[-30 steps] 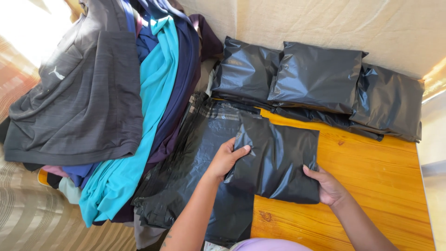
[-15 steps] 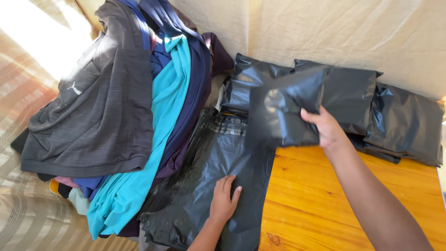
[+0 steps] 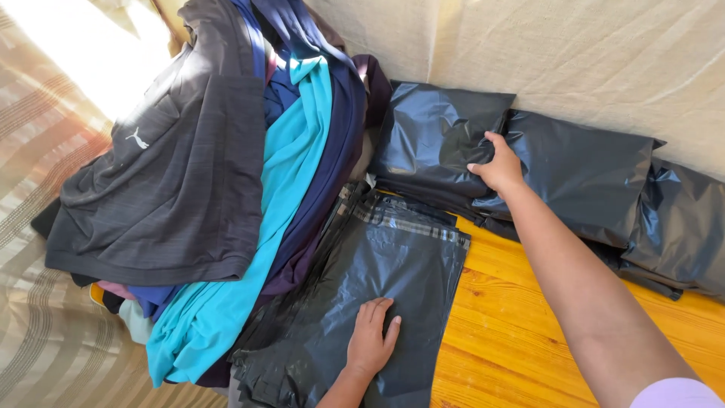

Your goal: The person picks up several garments from a pile, smooths them on a wooden table, and folds them into flat rectangles before placing them into black plastic shipping bags.

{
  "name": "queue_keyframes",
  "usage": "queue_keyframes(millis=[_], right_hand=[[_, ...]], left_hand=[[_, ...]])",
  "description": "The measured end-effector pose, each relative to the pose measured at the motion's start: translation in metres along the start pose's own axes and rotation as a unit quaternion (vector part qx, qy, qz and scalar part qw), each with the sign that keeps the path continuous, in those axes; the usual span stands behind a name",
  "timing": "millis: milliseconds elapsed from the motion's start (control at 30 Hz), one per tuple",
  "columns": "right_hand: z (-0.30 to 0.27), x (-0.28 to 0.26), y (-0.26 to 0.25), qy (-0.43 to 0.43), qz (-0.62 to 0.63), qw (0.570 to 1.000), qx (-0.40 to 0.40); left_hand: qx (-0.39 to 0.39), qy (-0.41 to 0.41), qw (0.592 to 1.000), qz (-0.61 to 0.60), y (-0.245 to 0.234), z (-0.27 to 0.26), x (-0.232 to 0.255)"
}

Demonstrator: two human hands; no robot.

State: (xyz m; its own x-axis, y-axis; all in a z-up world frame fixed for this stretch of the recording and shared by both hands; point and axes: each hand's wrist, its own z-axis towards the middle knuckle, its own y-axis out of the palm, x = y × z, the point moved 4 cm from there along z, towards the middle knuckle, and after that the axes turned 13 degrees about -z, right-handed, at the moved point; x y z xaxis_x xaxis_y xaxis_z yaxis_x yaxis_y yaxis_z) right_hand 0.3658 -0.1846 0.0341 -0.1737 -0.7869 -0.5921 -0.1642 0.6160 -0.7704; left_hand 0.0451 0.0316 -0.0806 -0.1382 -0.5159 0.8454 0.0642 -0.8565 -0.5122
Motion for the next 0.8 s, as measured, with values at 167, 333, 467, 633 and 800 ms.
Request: queue_keyframes(millis=[167, 333, 467, 633, 800], right_hand=[[-0.018, -0.014, -0.001, -0.022, -0.115, 0.992, 0.048], [-0.053, -0.036, -0.017, -0.098, -0.197, 0.970, 0.106], [-0.058, -0.036, -0.027, -0.166, -0.203, 0.954, 0.148], [-0.042, -0.054, -0.035, -0.220, -0.235, 0.926, 0.197], [-0.015, -0.096, -0.020, -0.220, -0.326, 0.915, 0.084]], left_hand=[[0.005, 0.014, 1.000, 0.000, 0.001, 0.000, -0.001], [0.017, 0.036, 0.999, 0.001, -0.001, -0.001, 0.003], [0.020, 0.045, 0.999, 0.007, 0.001, -0.003, 0.003], [0.014, 0.039, 0.999, 0.011, 0.001, -0.003, 0.002], [-0.011, -0.025, 0.999, -0.026, -0.003, 0.002, 0.005]])
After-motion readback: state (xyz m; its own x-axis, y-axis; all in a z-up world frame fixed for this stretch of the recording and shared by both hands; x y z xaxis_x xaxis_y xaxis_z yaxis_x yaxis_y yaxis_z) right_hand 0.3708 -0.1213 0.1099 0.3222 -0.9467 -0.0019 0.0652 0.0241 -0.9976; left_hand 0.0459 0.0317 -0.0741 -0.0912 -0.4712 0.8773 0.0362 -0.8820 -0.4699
